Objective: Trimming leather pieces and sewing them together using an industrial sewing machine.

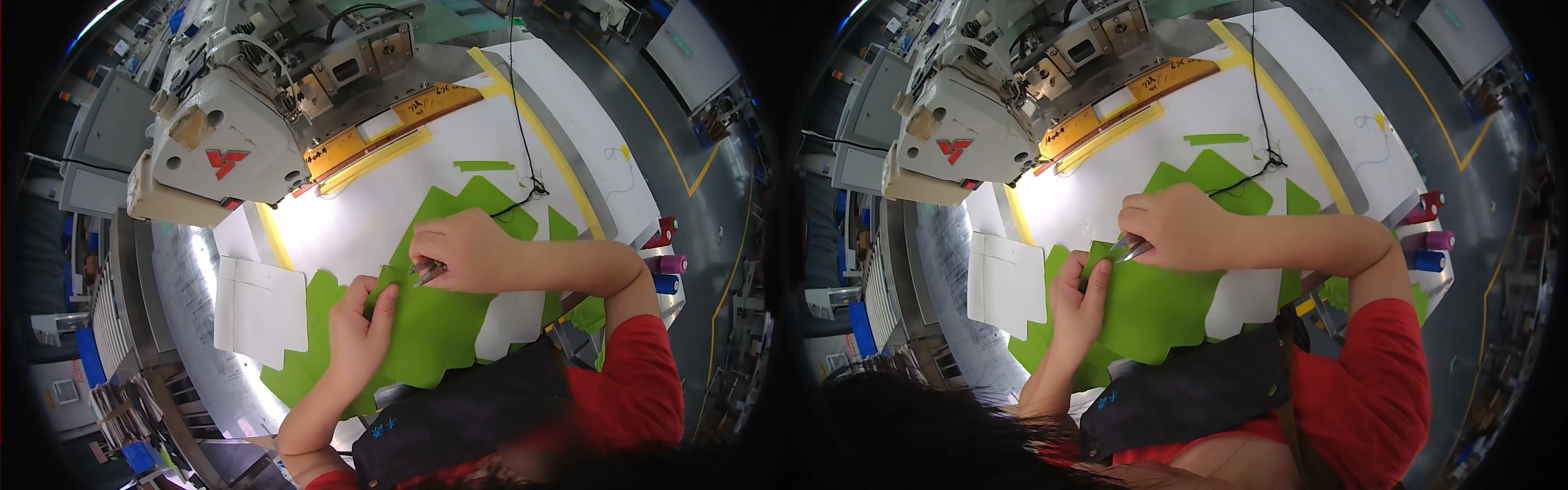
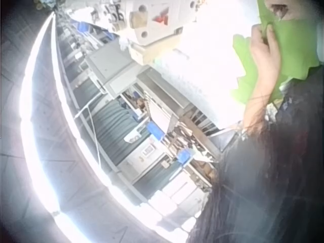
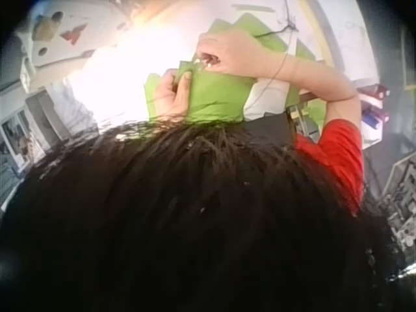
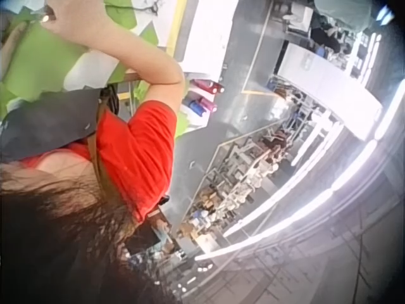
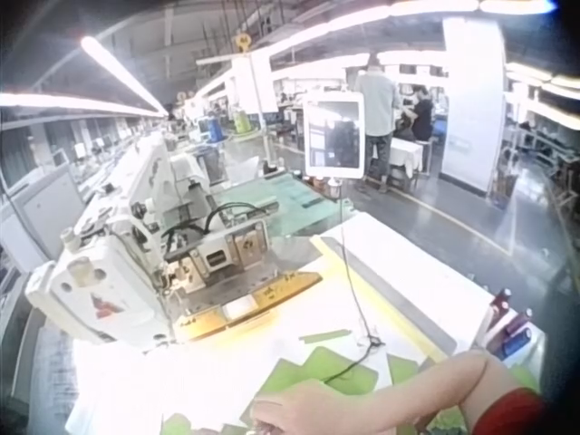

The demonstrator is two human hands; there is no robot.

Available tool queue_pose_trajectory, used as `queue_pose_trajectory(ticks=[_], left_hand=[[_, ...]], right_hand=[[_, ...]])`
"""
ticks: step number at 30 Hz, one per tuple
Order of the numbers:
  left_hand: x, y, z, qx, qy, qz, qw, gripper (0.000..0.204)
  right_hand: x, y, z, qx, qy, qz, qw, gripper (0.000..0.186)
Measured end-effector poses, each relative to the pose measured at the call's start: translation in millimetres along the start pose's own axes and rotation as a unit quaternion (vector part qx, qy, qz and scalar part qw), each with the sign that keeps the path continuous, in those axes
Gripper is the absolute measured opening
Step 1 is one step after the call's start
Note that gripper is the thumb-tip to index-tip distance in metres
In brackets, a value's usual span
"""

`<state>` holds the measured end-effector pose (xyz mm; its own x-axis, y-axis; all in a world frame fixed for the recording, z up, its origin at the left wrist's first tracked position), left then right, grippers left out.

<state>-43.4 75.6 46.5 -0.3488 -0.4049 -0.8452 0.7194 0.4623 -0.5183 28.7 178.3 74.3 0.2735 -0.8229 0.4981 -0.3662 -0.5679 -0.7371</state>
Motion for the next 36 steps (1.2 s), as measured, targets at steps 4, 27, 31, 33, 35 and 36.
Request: queue_pose_trajectory(ticks=[4,27,31,33,35,36], left_hand=[[7.7,-4.2,-2.1,-0.009,-0.022,0.020,1.000,0.015],[20.7,-14.1,2.9,-0.026,-0.029,0.095,0.995,0.017],[31.3,-13.2,0.6,-0.006,-0.071,0.098,0.993,0.017],[23.7,-11.7,-1.4,-0.013,-0.032,0.093,0.995,0.016],[15.1,-9.5,-2.2,-0.004,-0.038,0.086,0.996,0.015],[12.3,-7.8,-2.3,0.004,-0.045,0.078,0.996,0.014]], right_hand=[[-19.9,-25.5,5.9,-0.059,0.088,-0.233,0.967,0.010],[-19.7,-52.6,7.0,-0.158,-0.060,0.142,0.975,0.018],[-33.5,-43.3,6.8,-0.109,0.037,-0.019,0.993,0.014],[-25.8,-23.8,5.6,-0.071,0.067,-0.093,0.991,0.014],[-9.5,-7.5,3.9,-0.043,0.038,-0.136,0.989,0.014],[-8.4,-2.2,5.4,-0.044,0.038,-0.136,0.989,0.014]])
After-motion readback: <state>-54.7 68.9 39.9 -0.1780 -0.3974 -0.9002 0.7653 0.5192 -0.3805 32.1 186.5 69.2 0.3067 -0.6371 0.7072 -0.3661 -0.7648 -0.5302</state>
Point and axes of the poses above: each hand's wrist, its own z-axis away from the middle knuckle, its own y-axis out of the palm, x = y × z, the point moved 10 cm from there along -z, towards the middle knuckle, and after that the axes turned 8 degrees about -y, right-handed, at the moved point
